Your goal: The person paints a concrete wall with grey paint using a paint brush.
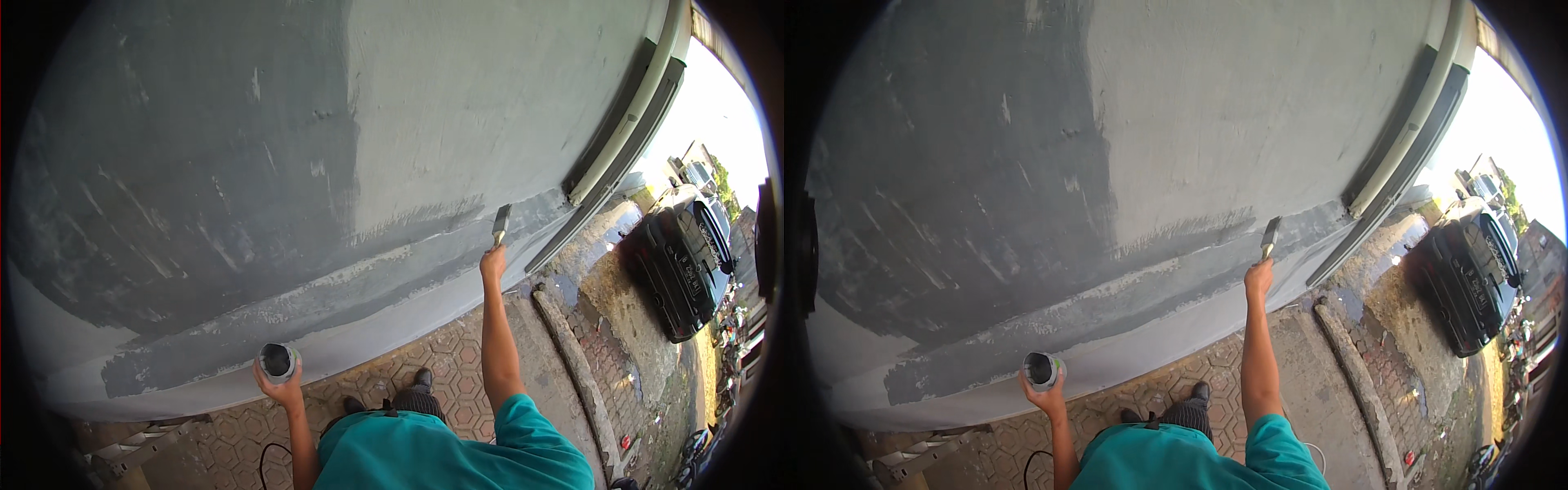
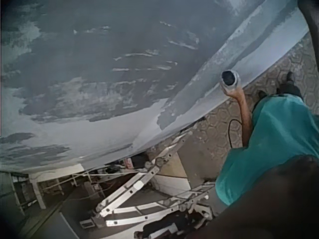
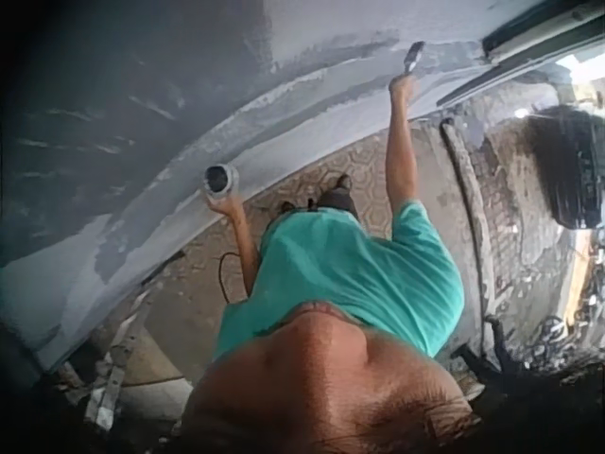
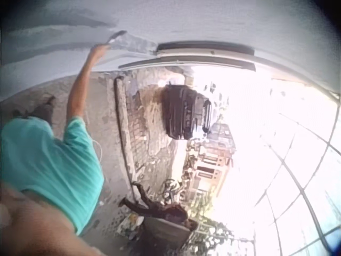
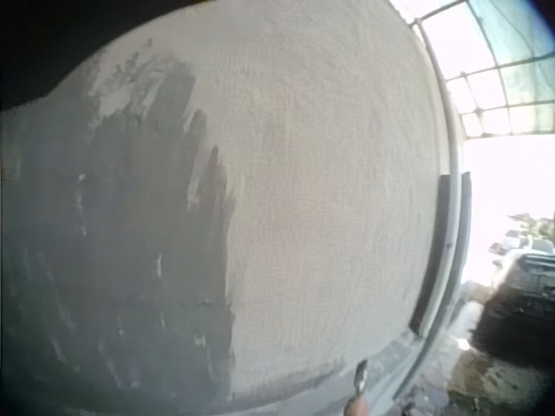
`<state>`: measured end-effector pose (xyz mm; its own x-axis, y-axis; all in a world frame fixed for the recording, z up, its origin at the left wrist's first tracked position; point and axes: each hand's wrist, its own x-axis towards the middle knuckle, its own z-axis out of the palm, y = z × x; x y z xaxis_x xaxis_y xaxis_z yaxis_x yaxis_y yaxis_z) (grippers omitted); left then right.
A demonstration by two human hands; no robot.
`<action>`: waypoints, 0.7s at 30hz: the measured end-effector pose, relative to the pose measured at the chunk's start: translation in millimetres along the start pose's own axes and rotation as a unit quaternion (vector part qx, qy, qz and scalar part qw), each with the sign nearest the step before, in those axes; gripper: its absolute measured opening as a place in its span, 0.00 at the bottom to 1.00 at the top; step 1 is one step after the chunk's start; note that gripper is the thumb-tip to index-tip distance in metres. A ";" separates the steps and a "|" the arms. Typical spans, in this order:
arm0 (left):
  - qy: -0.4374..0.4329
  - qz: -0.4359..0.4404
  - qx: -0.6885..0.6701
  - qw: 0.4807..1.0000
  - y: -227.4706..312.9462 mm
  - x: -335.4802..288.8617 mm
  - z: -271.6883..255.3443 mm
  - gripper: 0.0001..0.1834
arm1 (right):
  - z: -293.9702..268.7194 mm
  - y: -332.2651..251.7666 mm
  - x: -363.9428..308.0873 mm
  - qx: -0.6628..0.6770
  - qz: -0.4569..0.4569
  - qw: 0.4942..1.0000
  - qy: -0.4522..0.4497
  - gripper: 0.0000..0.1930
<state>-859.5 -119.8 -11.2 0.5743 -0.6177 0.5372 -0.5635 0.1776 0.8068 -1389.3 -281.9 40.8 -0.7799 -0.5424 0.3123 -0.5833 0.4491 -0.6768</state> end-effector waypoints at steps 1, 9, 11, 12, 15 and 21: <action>-0.011 -0.008 -0.011 1.000 -1.9 0.2 3.5 0.42 | 8.8 0.0 -6.6 0.037 -0.034 0.999 -0.007 0.09; -0.053 -0.035 -0.051 0.997 4.4 1.0 20.7 0.44 | 6.1 -118.2 -258.8 0.151 -0.254 0.915 -0.275 0.12; -0.069 -0.024 -0.041 0.997 7.9 -5.4 24.0 0.45 | -8.2 -118.9 -266.4 0.150 -0.269 0.910 -0.278 0.13; -0.073 -0.022 -0.042 0.996 9.8 -8.6 27.5 0.45 | -11.1 -121.1 -260.7 0.111 -0.321 0.892 -0.298 0.13; -0.085 -0.020 -0.024 0.996 19.5 -18.5 34.4 0.46 | -1.1 -115.5 -226.5 0.021 -0.365 0.892 -0.267 0.13; -0.052 -0.017 -0.019 0.998 28.2 -34.4 41.7 0.42 | 16.1 -67.2 -94.3 -0.060 -0.245 0.959 -0.131 0.12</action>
<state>-920.0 -125.5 -17.2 0.5274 -0.6999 0.4817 -0.5196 0.1829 0.8346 -1272.9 -272.4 46.0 -0.3309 -0.8620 0.3840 -0.8991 0.1644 -0.4058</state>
